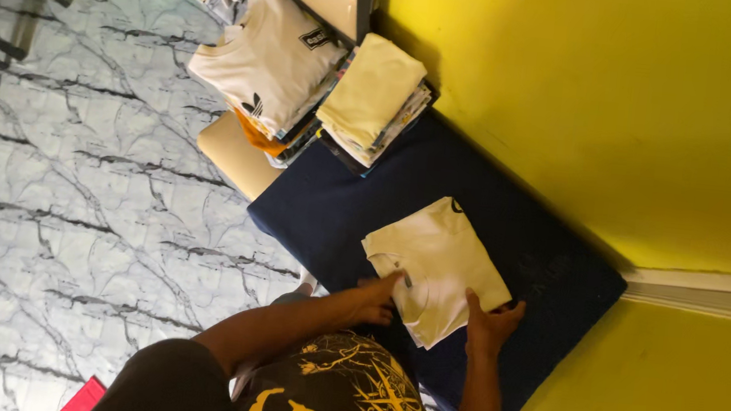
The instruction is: The person picks up a white shirt, smooths it on a dark surface, and folds it. The person then picks up green shorts from the floor, smooths them out, and folds them into a square.
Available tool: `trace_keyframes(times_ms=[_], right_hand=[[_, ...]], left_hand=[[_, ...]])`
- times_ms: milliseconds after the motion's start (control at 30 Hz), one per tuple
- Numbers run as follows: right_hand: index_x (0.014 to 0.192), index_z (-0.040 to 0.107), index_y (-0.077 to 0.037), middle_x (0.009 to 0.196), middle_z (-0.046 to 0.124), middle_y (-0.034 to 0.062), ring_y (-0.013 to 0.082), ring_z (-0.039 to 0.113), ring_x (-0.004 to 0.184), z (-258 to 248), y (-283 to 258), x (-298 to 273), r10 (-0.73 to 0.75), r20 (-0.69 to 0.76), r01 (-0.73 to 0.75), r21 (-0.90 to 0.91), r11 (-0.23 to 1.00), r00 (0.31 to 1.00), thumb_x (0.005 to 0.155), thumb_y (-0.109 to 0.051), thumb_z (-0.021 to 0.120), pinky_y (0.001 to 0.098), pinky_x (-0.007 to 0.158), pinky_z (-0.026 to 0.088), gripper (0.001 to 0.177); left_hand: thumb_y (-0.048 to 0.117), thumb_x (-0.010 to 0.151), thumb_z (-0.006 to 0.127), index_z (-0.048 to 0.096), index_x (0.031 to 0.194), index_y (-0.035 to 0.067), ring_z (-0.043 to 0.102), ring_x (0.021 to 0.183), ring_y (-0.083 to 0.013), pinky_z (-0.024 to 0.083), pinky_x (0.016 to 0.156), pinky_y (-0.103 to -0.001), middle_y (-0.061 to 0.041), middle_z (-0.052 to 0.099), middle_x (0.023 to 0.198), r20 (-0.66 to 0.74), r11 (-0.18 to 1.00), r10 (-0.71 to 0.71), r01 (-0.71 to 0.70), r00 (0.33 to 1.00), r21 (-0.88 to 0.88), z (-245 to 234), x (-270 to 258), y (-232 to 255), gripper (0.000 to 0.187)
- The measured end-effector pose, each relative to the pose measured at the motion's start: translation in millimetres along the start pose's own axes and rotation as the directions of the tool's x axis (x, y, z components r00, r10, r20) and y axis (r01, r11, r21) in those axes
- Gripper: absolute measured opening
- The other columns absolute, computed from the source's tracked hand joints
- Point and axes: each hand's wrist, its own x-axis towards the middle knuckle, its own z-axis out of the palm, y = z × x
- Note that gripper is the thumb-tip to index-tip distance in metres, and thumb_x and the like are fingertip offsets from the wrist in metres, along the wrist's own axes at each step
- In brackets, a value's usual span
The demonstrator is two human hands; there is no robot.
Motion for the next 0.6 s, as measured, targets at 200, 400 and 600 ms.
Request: trace_keyframes(times_ms=[200,400,600], right_hand=[[0.133,0.046,0.001,0.115,0.067,0.0219,0.0356,0.066,0.09,2,-16,-14,0.485,0.06,-0.482,0.278,0.831,0.872,0.079,-0.004,0.085,0.0474,0.058,0.051,0.067],[0.127,0.06,0.002,0.12,0.069,0.019,0.0356,0.07,0.102,14,21,-25,0.495,0.325,-0.59,0.51,0.626,0.806,0.084,-0.001,0.075,0.0534,0.08,0.061,0.046],[0.138,0.055,-0.003,0.134,0.065,0.0139,0.0313,0.063,0.122,22,32,-42,0.396,0.643,-0.753,0.598,0.274,0.655,0.092,-0.009,0.068,0.0479,0.105,0.051,0.049]], left_hand=[[0.062,0.084,0.082,0.056,0.12,-0.002,0.056,0.078,-0.0243,0.048,0.068,-0.038,-0.013,0.06,0.101,0.164,1.0,0.024,-0.026,0.986,0.011,30,3,-25,0.078],[0.045,0.079,0.076,0.071,0.103,-0.001,0.061,0.069,-0.0217,0.05,0.058,-0.038,-0.01,0.069,0.086,0.181,0.967,0.207,-0.173,0.961,-0.186,40,-13,-38,0.053],[0.03,0.088,0.074,0.064,0.112,-0.002,0.07,0.084,-0.0272,0.056,0.071,-0.041,-0.015,0.071,0.101,0.28,0.847,0.254,-0.073,0.926,-0.526,21,-64,-7,0.041]])
